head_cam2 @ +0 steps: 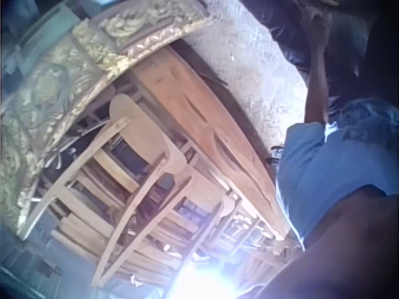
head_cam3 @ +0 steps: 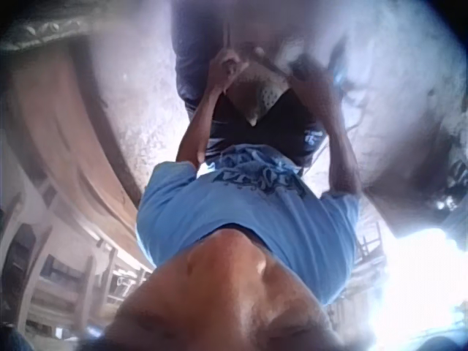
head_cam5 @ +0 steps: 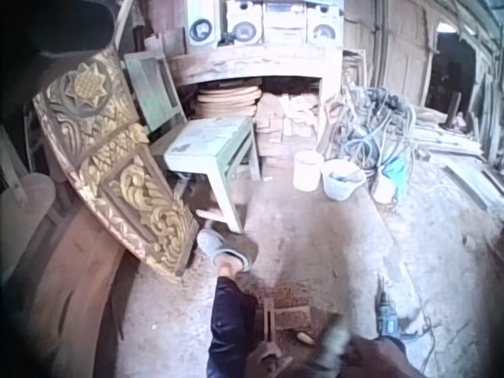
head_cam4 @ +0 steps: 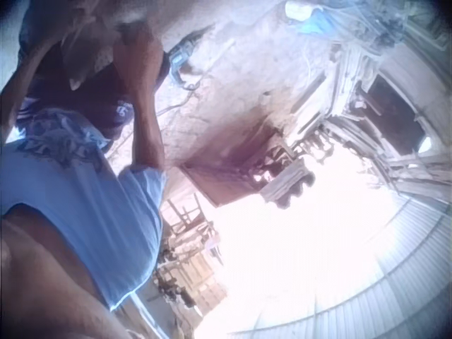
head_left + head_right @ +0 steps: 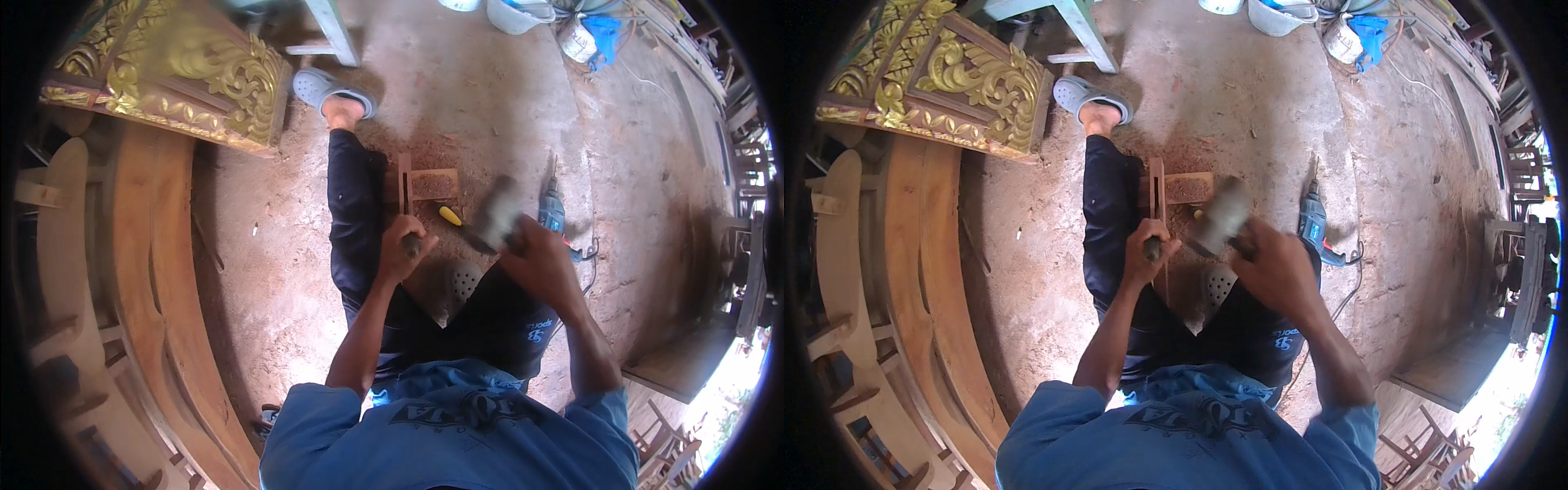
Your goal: The person sits on the floor and uses a chisel and hammer to carve a small wooden piece. They repeatedly strike the chisel to shape the wood, occasionally adjusting the piece's position.
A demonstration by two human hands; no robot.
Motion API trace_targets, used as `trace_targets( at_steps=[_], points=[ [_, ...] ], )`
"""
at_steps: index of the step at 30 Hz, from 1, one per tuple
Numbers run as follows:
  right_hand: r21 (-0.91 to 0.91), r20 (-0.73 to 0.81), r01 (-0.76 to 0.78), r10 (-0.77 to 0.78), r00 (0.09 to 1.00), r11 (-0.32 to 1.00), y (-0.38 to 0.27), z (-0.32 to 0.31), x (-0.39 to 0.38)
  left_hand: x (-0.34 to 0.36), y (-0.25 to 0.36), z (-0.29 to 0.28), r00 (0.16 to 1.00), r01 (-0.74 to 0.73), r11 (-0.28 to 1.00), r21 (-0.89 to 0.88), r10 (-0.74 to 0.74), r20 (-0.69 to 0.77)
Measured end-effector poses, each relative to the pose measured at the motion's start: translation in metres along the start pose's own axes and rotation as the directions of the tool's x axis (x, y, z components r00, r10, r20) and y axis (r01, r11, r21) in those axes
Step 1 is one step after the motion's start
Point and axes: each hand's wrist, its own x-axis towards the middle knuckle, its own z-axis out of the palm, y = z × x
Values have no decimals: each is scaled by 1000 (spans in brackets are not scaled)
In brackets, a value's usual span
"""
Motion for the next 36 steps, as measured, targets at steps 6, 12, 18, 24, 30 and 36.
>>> trace_targets(
  at_steps=[6, 12, 18, 24, 30, 36],
  points=[
    [158, -174, -341, 366, 914, 927, 58, 0, -44, 119, -58, -5, 713, 673, 675, -301, -700, 26],
    [298, -137, -392, 445, 885, 871, 63, 15, -50, 87, -48, -9, 760, 559, 698, -447, -648, -61],
    [295, -79, -203, 236, 969, 934, 18, 19, -23, 43, -5, -20, 805, 510, 725, -463, -592, -41],
    [175, -73, 139, -128, 989, 975, -58, 11, 0, 40, 15, -21, 839, 448, 745, -495, -541, -56],
    [203, -122, 494, -479, 869, 845, -104, 5, 11, 37, 28, -19, 889, 277, 812, -513, -419, -183],
    [155, -57, 502, -500, 864, 851, -107, 5, 13, 40, 35, -20, 861, 310, 780, -544, -472, -187]
  ],
)
